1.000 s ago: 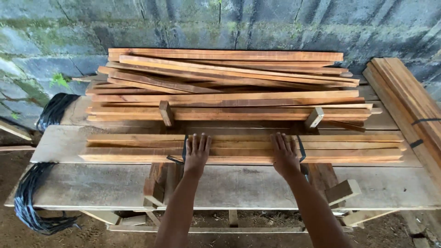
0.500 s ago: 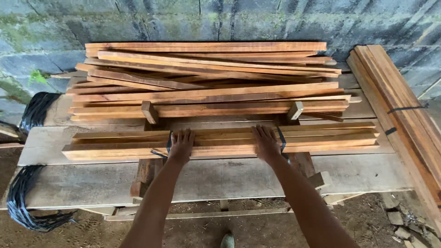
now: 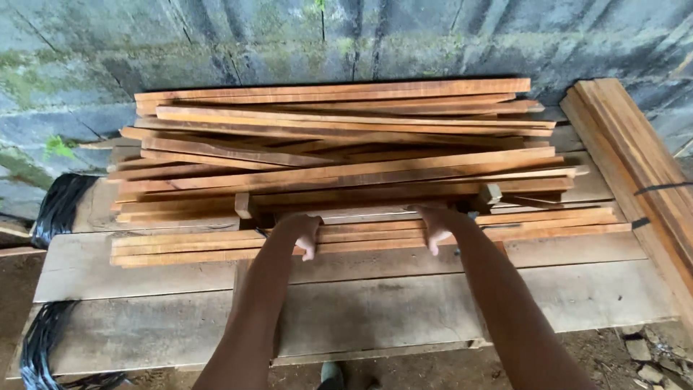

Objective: The person organizes a pile of wooden planks on a workbench. They pick up individual planks and small bundles, align them, and place them into a neat stack. The person also moves a bundle of planks to the side and continues to arrange the remaining pieces.

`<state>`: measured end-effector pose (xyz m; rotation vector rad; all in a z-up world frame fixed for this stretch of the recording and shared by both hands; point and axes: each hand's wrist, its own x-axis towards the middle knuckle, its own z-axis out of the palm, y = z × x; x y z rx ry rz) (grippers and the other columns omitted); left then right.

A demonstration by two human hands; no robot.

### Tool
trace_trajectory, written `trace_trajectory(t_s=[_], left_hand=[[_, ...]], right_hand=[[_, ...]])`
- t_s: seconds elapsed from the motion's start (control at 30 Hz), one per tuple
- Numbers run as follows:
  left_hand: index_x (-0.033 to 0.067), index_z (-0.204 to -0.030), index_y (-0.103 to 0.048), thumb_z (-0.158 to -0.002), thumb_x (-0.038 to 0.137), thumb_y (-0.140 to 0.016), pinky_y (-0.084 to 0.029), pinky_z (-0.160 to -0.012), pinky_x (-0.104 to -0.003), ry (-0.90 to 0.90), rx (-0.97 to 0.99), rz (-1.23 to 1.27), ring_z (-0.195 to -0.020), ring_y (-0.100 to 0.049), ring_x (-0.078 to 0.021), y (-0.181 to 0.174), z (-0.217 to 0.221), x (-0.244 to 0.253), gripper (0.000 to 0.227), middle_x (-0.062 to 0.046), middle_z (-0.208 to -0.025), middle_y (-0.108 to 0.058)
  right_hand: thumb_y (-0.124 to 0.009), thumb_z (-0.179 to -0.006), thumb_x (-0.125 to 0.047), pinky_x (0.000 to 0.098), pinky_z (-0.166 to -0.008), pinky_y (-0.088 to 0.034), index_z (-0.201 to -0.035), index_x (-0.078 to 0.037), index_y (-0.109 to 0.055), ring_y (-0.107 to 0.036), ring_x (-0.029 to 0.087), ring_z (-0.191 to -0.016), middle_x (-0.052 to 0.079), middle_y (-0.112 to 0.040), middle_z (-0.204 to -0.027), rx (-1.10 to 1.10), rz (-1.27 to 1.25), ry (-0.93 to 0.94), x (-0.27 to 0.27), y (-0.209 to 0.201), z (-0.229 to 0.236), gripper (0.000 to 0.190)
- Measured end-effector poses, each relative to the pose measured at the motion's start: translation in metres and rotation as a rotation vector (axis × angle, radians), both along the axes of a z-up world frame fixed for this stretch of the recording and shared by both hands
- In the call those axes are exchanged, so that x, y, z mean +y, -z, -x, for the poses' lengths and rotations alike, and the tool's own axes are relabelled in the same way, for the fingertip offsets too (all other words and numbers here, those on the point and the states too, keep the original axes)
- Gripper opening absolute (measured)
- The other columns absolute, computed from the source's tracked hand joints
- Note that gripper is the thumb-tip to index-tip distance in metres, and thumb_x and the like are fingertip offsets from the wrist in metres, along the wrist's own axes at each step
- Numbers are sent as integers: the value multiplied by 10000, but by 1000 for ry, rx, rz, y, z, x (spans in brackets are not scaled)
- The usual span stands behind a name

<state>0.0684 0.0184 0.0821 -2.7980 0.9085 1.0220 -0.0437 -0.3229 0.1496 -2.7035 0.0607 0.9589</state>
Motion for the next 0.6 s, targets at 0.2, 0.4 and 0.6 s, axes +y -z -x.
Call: trace_trajectory(t_s=[0.2, 0.4, 0.6], left_hand=[[51, -1475, -563, -480, 261, -919, -428, -1123, -483, -54, 183, 14, -1364, -560, -421, -38, -28, -8, 1078, -197, -1444, -617], [102, -1558, -459, -449, 283, -966, -379, -1152, -508, -35, 231, -23, -1381, -537, -399, 8, -53, -9, 1232, -155, -1487, -589], [56, -1597, -315, -854, 157, -723, -269, -1213, -578, 98, -95, 137, -1466, -436, -398, -22, 3, -20, 853, -213, -1549, -499]], right_hand=[[-1069, -445, -171, 559, -1215, -354, -1630, -212, -274, -499, 479, -1399, 234, -551, -1504, -182, -136, 88, -35, 43, -32, 1428], [-970, -514, -323, 464, -1156, -425, -1510, -202, -502, -628, 353, -1301, 106, -693, -1356, -378, -89, -33, -50, 71, -26, 1107], [-876, -640, -627, 528, -1046, -504, -1458, -150, -501, -676, 384, -1172, 189, -680, -1253, -707, -8, -344, -56, 96, -21, 1019]])
